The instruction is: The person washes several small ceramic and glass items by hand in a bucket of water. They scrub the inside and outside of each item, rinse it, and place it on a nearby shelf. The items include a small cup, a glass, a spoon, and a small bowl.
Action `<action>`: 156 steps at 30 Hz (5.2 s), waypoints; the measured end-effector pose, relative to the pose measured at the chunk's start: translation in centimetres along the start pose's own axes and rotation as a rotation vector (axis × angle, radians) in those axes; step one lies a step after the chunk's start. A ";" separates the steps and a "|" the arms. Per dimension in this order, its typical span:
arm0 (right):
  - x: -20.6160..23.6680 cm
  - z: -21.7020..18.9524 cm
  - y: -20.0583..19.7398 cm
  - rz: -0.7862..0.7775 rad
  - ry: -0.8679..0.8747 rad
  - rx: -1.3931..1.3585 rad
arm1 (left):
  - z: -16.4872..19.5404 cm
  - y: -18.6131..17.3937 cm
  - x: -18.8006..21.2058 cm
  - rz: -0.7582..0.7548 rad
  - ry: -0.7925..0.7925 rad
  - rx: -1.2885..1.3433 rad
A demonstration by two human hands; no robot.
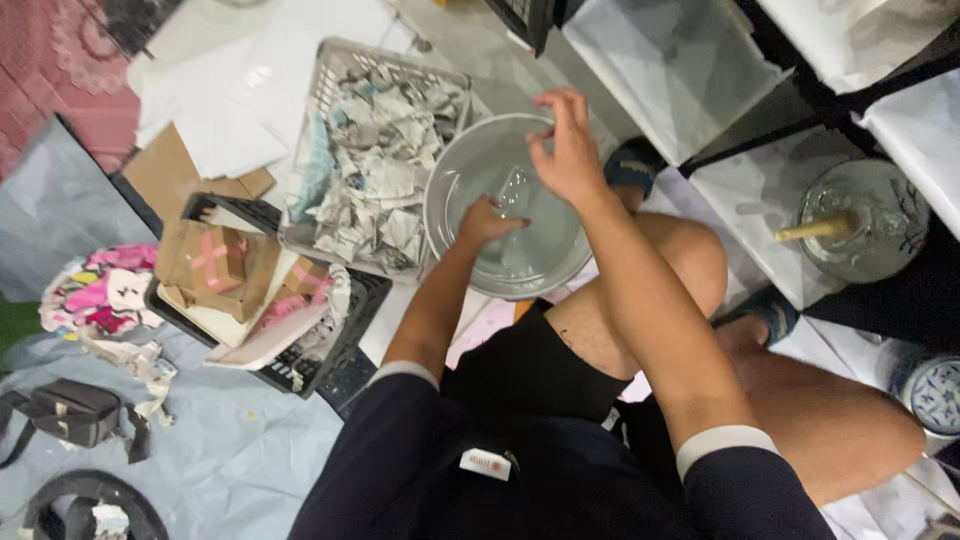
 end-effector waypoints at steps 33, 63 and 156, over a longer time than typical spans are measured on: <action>8.0 5.1 -0.5 -0.355 0.313 0.004 | 0.0 2.4 -0.3 0.057 0.066 -0.357; 5.8 -1.7 2.4 -0.486 -0.060 0.070 | 1.8 -3.2 5.3 0.461 0.532 0.058; 6.6 5.9 0.3 -0.620 0.502 -0.121 | 2.6 -4.9 2.0 -0.309 0.059 -0.267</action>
Point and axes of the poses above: each hand's wrist, its own x-axis away from the middle knuckle, its own y-axis out of the palm, z = x × y, the point moved 6 cm from there along -x, towards the middle knuckle, and after that the axes turned 1 degree about x, right-handed, at the moved point
